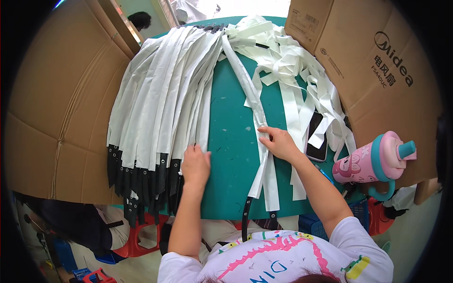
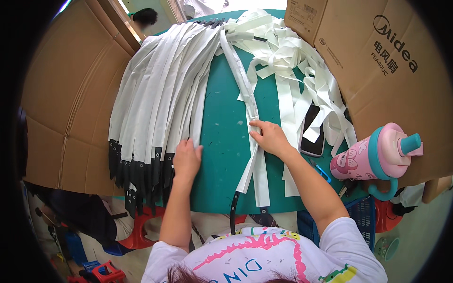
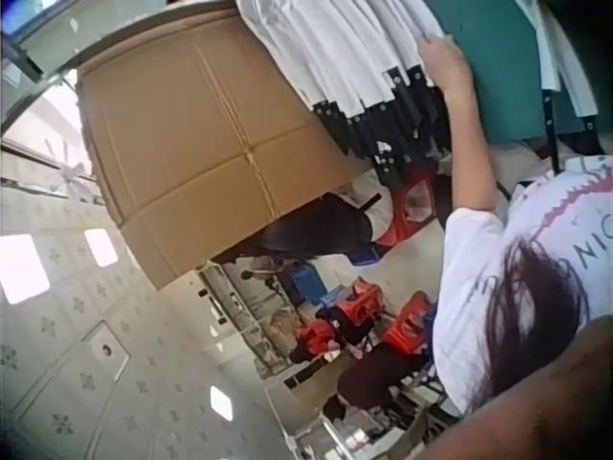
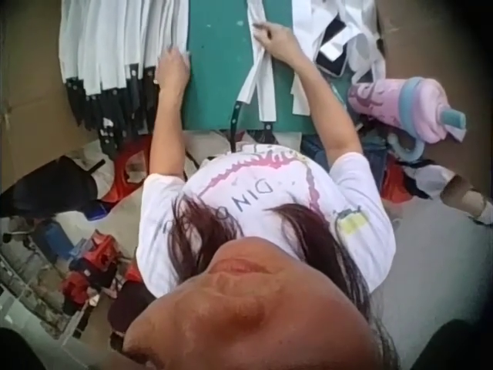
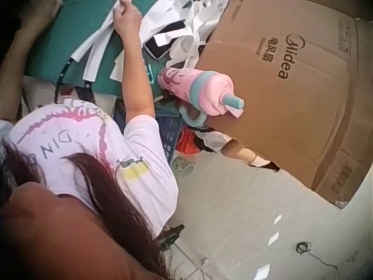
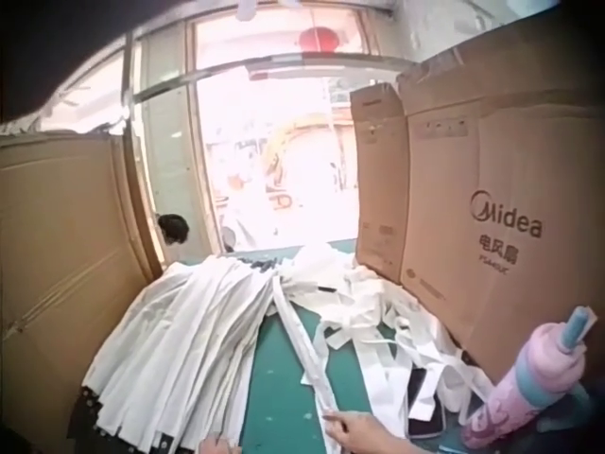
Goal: Assembling white belt straps with black end pieces and organizing them on a table.
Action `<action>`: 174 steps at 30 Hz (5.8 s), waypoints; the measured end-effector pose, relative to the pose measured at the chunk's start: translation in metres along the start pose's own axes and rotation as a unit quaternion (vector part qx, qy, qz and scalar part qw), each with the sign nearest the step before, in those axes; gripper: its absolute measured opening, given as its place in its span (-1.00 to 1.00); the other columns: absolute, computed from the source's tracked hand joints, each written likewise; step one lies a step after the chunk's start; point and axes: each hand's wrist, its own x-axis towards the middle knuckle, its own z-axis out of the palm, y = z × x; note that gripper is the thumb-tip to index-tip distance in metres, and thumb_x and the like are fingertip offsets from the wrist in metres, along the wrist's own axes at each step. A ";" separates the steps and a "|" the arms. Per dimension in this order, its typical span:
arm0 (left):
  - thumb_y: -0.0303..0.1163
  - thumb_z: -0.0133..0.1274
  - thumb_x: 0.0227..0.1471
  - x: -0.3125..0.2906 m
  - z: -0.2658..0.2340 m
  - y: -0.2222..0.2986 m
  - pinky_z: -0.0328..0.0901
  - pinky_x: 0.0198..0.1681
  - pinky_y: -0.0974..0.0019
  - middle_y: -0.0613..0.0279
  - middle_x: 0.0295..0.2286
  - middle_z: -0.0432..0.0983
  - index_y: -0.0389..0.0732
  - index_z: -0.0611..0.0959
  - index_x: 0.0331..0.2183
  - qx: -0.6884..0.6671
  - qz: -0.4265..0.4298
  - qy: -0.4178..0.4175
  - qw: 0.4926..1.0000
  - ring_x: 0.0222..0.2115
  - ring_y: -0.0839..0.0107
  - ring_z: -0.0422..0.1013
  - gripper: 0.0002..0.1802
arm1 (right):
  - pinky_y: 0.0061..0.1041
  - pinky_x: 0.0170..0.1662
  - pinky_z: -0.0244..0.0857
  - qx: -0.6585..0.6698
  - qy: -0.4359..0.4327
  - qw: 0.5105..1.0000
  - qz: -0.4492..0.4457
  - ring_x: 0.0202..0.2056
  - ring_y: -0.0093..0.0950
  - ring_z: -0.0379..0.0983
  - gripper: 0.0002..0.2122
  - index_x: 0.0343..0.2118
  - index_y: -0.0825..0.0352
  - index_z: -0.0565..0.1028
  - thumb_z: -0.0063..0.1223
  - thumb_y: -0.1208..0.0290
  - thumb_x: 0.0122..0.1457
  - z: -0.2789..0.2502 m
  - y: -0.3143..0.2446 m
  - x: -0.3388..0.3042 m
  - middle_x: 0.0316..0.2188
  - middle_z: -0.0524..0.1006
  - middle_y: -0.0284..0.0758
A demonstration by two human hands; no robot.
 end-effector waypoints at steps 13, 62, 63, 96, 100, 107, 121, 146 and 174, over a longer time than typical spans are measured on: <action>-0.33 -0.19 0.16 0.022 -0.024 0.040 0.17 -0.68 0.54 0.33 -0.52 0.42 -0.28 0.46 -0.33 -0.535 -0.169 -0.160 0.812 -0.68 0.65 0.27 -0.78 | -0.51 -0.25 0.31 0.110 0.046 0.990 0.070 -0.33 -0.43 0.46 -0.37 0.13 0.29 0.19 0.16 0.34 -0.04 -0.022 0.043 -0.013 -0.38 0.53 -0.23; -0.34 0.11 -0.03 -0.032 -0.053 -0.179 0.30 -0.47 0.42 0.16 -0.58 0.55 -0.34 0.64 -0.36 -0.240 -0.177 0.053 0.953 -0.58 0.53 0.43 -0.75 | -0.41 0.09 0.14 -0.204 -0.027 0.727 -0.655 -0.04 -0.51 0.31 -0.82 -0.30 0.15 0.47 -0.03 0.46 -0.02 0.199 -0.139 0.116 -0.18 0.42 -0.44; -0.34 0.11 -0.03 -0.031 -0.052 -0.180 0.30 -0.47 0.42 0.17 -0.58 0.55 -0.34 0.64 -0.36 -0.251 -0.177 0.049 0.951 -0.58 0.52 0.43 -0.75 | -0.40 0.09 0.16 -0.171 -0.022 0.734 -0.657 -0.07 -0.46 0.34 -0.86 -0.38 0.19 0.43 0.02 0.46 -0.06 0.192 -0.140 0.115 -0.22 0.43 -0.39; -0.41 0.07 -0.09 0.010 -0.048 -0.136 0.28 -0.36 0.15 0.17 -0.52 0.44 -0.24 0.61 -0.53 -0.037 -0.047 0.138 0.989 -0.45 0.16 0.37 -0.90 | -0.43 -0.14 0.26 -0.258 0.119 0.875 -0.392 -0.20 -0.35 0.36 -0.81 -0.29 0.24 0.51 0.08 0.45 -0.03 0.099 -0.049 0.094 -0.39 0.46 -0.35; -0.39 0.13 -0.16 0.017 -0.045 -0.079 0.28 -0.44 0.13 0.18 -0.57 0.42 -0.19 0.57 -0.62 -0.113 -0.020 0.088 0.990 -0.48 0.16 0.39 -0.87 | -0.45 -0.21 0.30 -0.041 -0.041 0.976 -0.208 -0.34 -0.34 0.45 -0.76 -0.27 0.29 0.52 0.07 0.26 0.07 0.099 -0.061 0.096 -0.42 0.53 -0.29; -0.32 0.21 -0.17 0.016 -0.015 -0.051 0.25 -0.52 0.23 0.21 -0.63 0.43 -0.25 0.55 -0.62 -0.280 -0.150 -0.054 0.947 -0.60 0.30 0.40 -0.77 | -0.37 -0.31 0.32 0.016 -0.017 1.000 -0.004 -0.42 -0.31 0.49 -0.48 -0.44 0.31 0.59 -0.14 -0.14 0.09 0.114 -0.062 0.113 -0.53 0.56 -0.24; -0.27 0.06 0.03 0.026 -0.014 -0.068 0.20 -0.57 0.40 0.27 -0.63 0.44 -0.31 0.55 -0.48 -0.323 -0.123 -0.005 0.938 -0.66 0.57 0.27 -0.74 | -0.32 -0.06 0.11 -0.308 0.012 0.950 -0.047 -0.20 -0.35 0.40 -0.69 -0.28 0.19 0.44 0.13 0.38 -0.19 0.075 -0.052 0.111 -0.33 0.48 -0.26; -0.32 0.15 -0.12 0.034 -0.021 -0.089 0.29 -0.26 0.16 0.14 -0.35 0.41 -0.19 0.53 -0.26 0.009 -0.078 0.096 0.992 -0.30 0.13 0.35 -0.68 | -0.34 -0.22 0.32 -0.037 -0.050 0.989 -0.134 -0.34 -0.22 0.48 -0.79 -0.30 0.33 0.53 -0.02 0.33 0.10 0.090 -0.062 0.123 -0.43 0.56 -0.20; -0.30 -0.11 0.16 0.044 -0.079 -0.065 0.23 -0.58 0.54 0.27 -0.52 0.51 -0.17 0.45 -0.36 -0.629 -0.283 0.009 0.724 -0.65 0.62 0.34 -0.84 | -0.49 -0.34 0.28 0.066 0.026 0.991 -0.115 -0.45 -0.44 0.43 -0.84 -0.33 0.35 0.56 0.01 0.41 0.10 0.013 0.003 0.071 -0.52 0.53 -0.25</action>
